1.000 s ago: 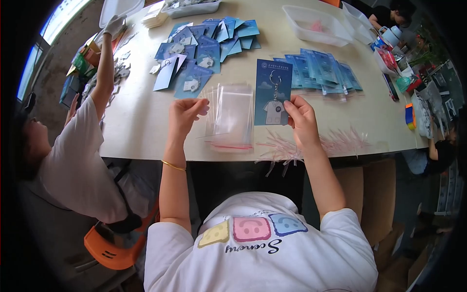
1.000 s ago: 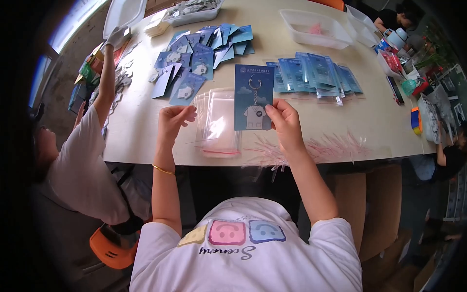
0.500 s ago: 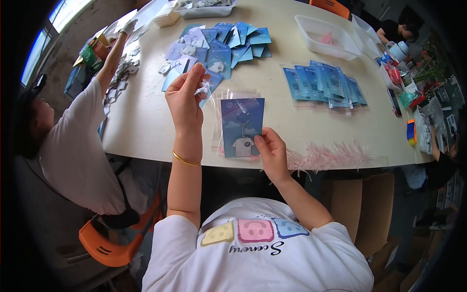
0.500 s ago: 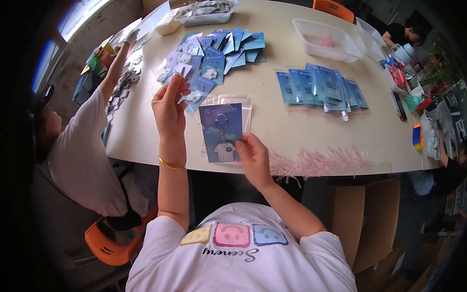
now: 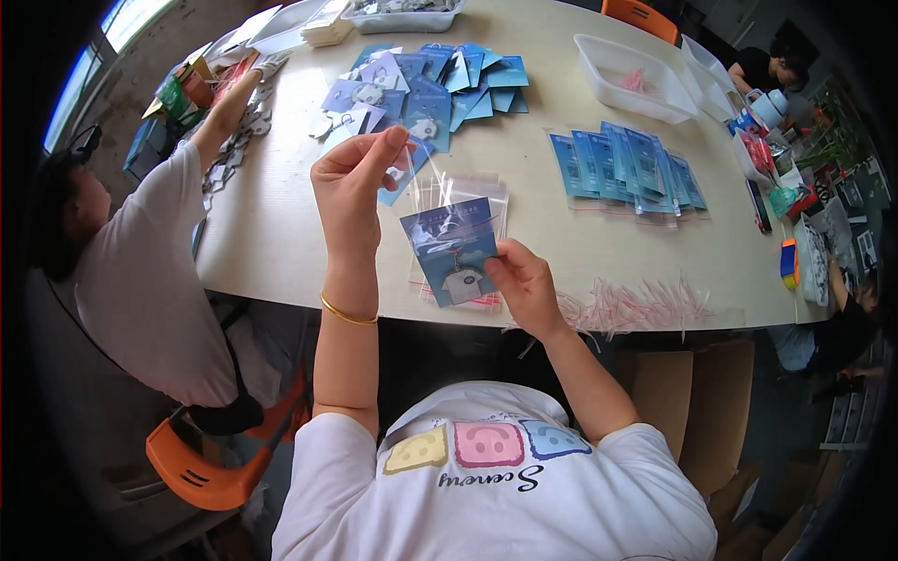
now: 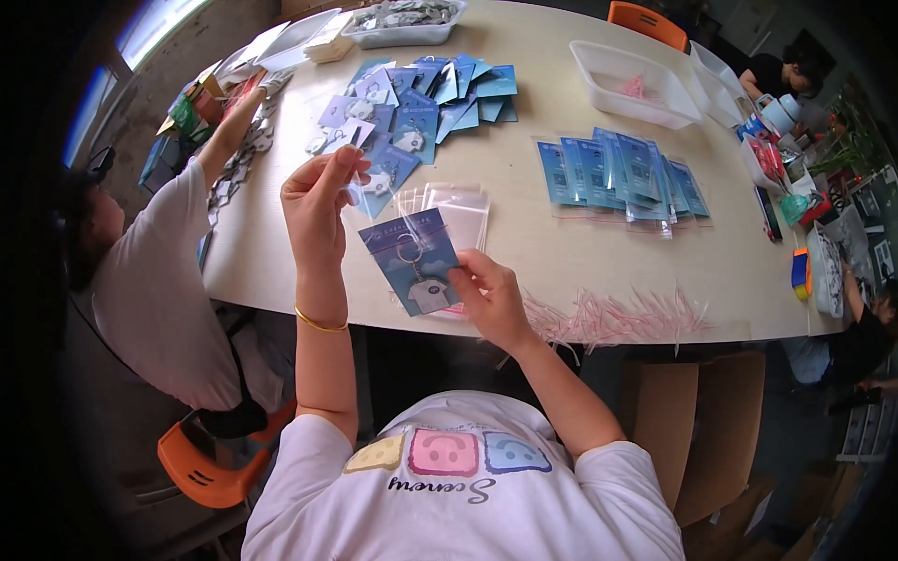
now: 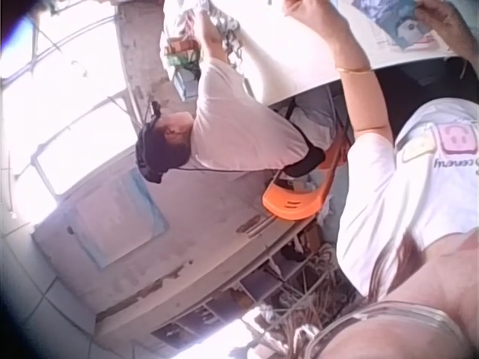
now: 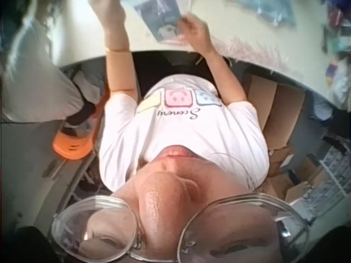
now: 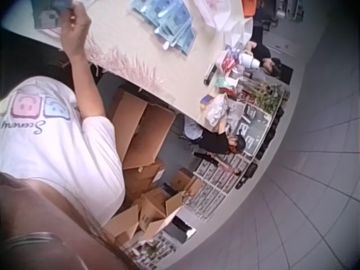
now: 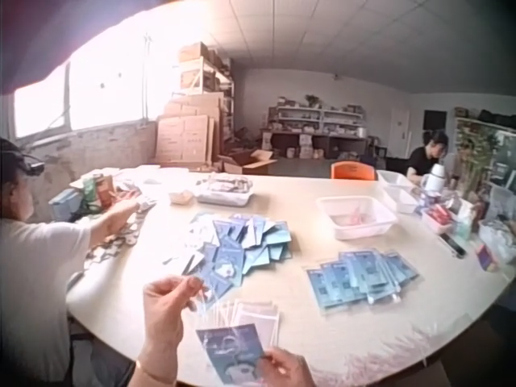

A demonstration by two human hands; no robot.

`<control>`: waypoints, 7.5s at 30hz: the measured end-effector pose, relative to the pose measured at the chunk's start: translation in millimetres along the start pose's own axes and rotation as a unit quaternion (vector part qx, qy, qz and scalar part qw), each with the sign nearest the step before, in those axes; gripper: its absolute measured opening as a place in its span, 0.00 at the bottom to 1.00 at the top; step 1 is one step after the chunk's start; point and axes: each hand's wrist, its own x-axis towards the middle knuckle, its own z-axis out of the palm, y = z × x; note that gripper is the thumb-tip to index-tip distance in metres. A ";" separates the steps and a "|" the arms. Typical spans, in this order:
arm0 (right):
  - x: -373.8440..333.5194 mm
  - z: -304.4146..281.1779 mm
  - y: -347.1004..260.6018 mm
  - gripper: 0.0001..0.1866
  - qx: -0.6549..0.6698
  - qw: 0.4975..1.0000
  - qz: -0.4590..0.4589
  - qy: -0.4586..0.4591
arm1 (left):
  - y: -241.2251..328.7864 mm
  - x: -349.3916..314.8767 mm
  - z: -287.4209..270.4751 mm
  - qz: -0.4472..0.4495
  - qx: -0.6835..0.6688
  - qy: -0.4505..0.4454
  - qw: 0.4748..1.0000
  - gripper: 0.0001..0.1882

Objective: Packing keychains into individual plastic bags at a communal work table.

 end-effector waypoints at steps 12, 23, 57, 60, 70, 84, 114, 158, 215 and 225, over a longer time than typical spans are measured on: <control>8.3 -15.0 -17.4 0.07 -0.096 0.995 -0.025 -0.032 | 6.6 -4.9 4.5 0.035 0.026 -0.035 0.998 0.07; -9.1 19.0 -10.3 0.07 0.120 0.989 -0.002 0.081 | 10.4 -11.9 25.3 0.056 -0.076 0.125 0.988 0.08; 32.2 1.4 -34.1 0.07 0.268 0.958 0.065 0.081 | -0.9 -32.4 21.5 -0.132 -0.051 -0.138 0.980 0.08; 30.6 1.1 -31.3 0.08 0.249 0.959 0.068 0.115 | 0.8 -36.1 27.4 -0.154 -0.045 -0.164 0.973 0.09; 23.6 -22.8 -26.8 0.25 0.398 0.908 0.124 0.031 | -48.9 -28.3 19.3 -0.256 -0.017 -0.146 0.956 0.14; 95.3 -113.5 -15.1 0.26 -0.592 0.800 -0.018 0.097 | -121.4 40.9 -60.6 -0.034 0.685 -0.152 0.712 0.43; 31.6 -21.4 -25.7 0.16 0.019 0.991 0.086 0.106 | -72.0 -68.6 -31.8 -0.006 0.612 -0.134 0.780 0.24; 23.2 -1.9 -35.2 0.18 0.138 0.957 0.168 -0.191 | -38.0 -49.8 -30.9 -0.261 -0.103 -0.187 0.941 0.11; 91.3 67.2 -8.9 0.22 -0.073 0.986 0.131 -0.078 | -68.3 -57.9 -14.7 0.252 0.474 -0.016 0.844 0.21; 55.8 -3.1 -37.1 0.20 0.038 0.992 0.056 -0.109 | -7.1 -27.5 -16.1 0.088 0.177 -0.089 0.976 0.25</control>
